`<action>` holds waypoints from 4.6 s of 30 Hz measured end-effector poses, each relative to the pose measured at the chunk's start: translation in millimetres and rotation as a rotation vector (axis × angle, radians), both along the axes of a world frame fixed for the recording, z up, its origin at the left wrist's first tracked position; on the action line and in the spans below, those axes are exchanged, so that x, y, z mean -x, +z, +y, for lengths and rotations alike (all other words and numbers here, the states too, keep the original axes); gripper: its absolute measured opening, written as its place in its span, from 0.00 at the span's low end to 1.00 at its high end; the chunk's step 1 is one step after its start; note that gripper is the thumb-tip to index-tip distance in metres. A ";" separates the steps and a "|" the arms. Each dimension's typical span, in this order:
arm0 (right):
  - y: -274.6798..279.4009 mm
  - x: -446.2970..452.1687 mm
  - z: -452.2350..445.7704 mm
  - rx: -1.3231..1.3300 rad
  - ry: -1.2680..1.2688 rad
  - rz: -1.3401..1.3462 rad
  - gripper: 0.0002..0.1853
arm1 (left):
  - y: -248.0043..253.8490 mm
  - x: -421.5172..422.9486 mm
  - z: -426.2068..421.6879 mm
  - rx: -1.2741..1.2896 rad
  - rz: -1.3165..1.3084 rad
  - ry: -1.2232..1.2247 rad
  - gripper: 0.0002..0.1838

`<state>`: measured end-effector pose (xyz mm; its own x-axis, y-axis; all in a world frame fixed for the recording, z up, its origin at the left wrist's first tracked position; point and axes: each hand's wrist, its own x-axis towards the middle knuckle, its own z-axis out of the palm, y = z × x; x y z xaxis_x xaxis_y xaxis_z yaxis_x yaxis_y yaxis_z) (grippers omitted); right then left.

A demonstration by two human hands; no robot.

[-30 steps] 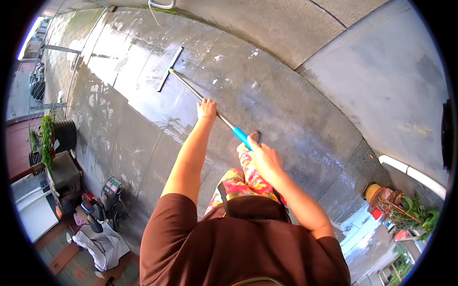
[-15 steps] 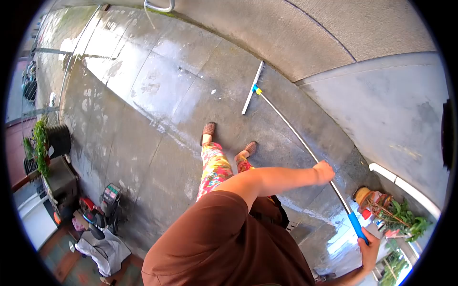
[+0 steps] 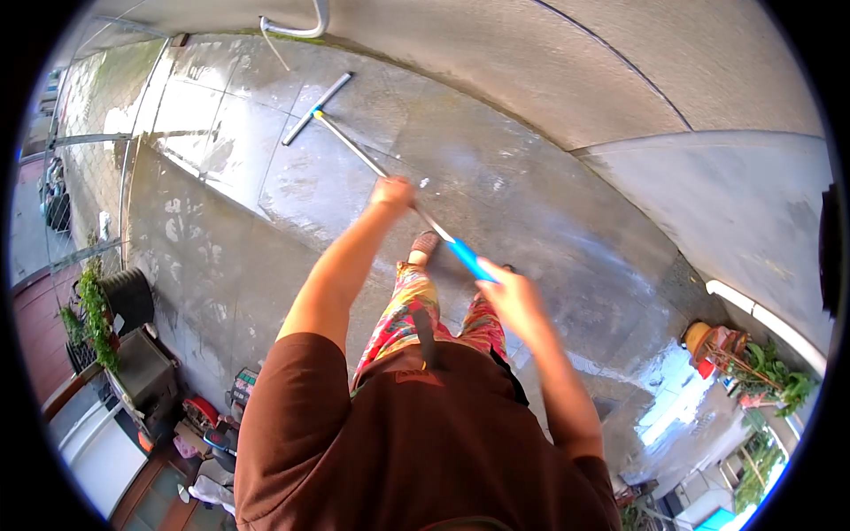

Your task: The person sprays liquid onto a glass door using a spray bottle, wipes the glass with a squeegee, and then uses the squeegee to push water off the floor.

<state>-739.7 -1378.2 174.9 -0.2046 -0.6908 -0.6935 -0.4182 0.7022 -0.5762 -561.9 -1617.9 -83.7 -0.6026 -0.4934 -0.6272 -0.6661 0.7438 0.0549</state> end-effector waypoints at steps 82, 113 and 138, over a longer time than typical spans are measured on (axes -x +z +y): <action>85.6 -416.6 7.1 -0.193 -0.335 -0.180 0.27 | 63.6 -365.5 -18.7 -0.234 0.341 -0.573 0.07; 91.2 -605.5 75.0 -0.105 -0.488 -0.204 0.28 | 63.9 -517.9 33.3 -0.470 0.177 -0.743 0.10; 52.8 -790.4 -155.5 -0.103 -0.488 -0.146 0.28 | 62.7 -668.4 -215.4 -0.409 0.179 -0.650 0.07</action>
